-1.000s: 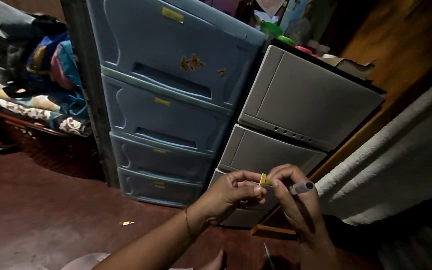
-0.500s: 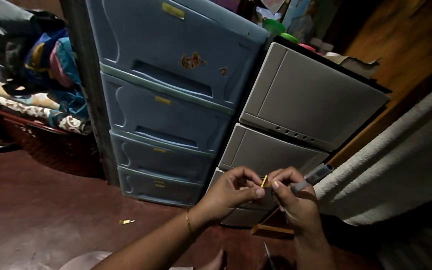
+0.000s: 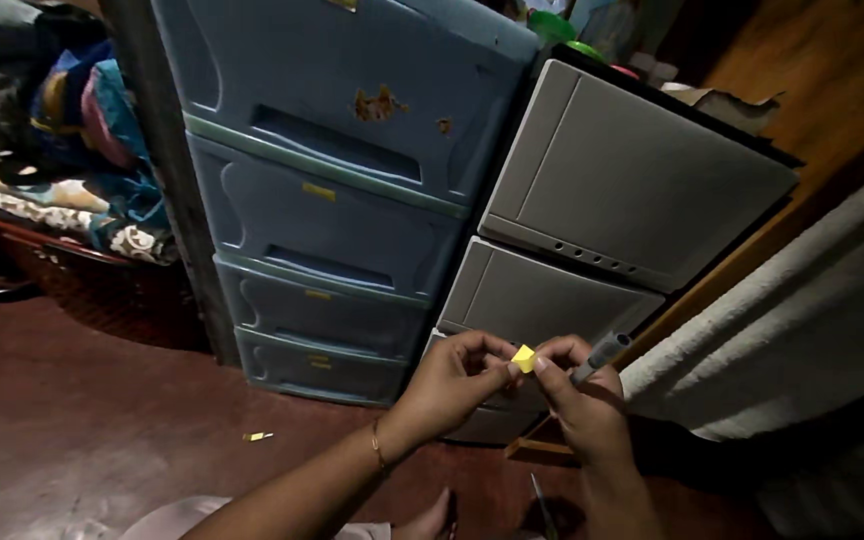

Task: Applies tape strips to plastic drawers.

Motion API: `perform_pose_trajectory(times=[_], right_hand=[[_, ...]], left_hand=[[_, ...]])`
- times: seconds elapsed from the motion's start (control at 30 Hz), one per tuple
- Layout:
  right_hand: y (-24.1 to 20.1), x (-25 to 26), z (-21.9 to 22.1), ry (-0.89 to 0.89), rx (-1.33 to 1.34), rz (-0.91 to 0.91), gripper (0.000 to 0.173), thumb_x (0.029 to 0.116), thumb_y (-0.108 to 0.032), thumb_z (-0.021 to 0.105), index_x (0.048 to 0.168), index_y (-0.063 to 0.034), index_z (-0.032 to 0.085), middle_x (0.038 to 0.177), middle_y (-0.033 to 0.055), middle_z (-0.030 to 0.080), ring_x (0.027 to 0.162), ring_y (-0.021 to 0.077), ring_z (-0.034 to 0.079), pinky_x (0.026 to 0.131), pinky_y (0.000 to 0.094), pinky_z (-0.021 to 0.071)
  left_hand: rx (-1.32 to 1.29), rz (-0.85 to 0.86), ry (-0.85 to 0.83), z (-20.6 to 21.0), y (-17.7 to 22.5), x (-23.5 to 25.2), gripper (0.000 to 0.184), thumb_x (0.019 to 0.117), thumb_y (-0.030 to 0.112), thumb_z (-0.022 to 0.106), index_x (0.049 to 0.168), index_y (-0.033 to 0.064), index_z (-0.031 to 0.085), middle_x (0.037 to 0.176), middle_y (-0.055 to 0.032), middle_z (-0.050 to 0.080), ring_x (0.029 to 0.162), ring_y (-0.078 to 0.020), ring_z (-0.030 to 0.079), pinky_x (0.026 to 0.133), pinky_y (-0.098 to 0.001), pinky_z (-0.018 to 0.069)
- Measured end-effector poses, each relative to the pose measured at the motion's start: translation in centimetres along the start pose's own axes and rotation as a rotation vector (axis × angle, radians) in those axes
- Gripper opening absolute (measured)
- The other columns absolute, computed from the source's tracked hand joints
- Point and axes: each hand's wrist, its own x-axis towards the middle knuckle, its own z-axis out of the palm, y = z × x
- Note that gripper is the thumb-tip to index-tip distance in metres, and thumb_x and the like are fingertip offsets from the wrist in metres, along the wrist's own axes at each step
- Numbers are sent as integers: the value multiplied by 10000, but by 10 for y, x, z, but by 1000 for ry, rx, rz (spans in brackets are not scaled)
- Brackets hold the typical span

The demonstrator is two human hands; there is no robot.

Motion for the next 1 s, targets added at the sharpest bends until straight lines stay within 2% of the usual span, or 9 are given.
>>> perform_pose_trajectory(times=[0.2, 0.77, 1.0], right_hand=[[-1, -1, -1, 0, -58, -21, 27, 956, -61, 637, 961, -84, 651, 830, -83, 662, 590, -75, 523, 503, 83, 431], [-1, 0, -3, 60, -69, -39, 26, 951, -51, 651, 953, -74, 665, 814, -70, 677, 589, -63, 545, 503, 87, 442], [-1, -2, -2, 29, -71, -30, 22, 958, -69, 650, 964, -78, 668, 848, -73, 688, 603, -69, 549, 511, 84, 446]], left_hand=[[79, 45, 36, 0, -3, 0, 69, 949, 11, 674, 1019, 14, 681, 820, 11, 736, 728, -86, 725, 741, -257, 631], [47, 36, 28, 0, -3, -2, 117, 951, 10, 669, 1067, 12, 684, 854, 7, 740, 769, -90, 728, 769, -256, 627], [79, 39, 69, 0, -4, -2, 83, 932, 11, 682, 1014, 25, 689, 802, 16, 725, 727, -76, 712, 726, -241, 618]])
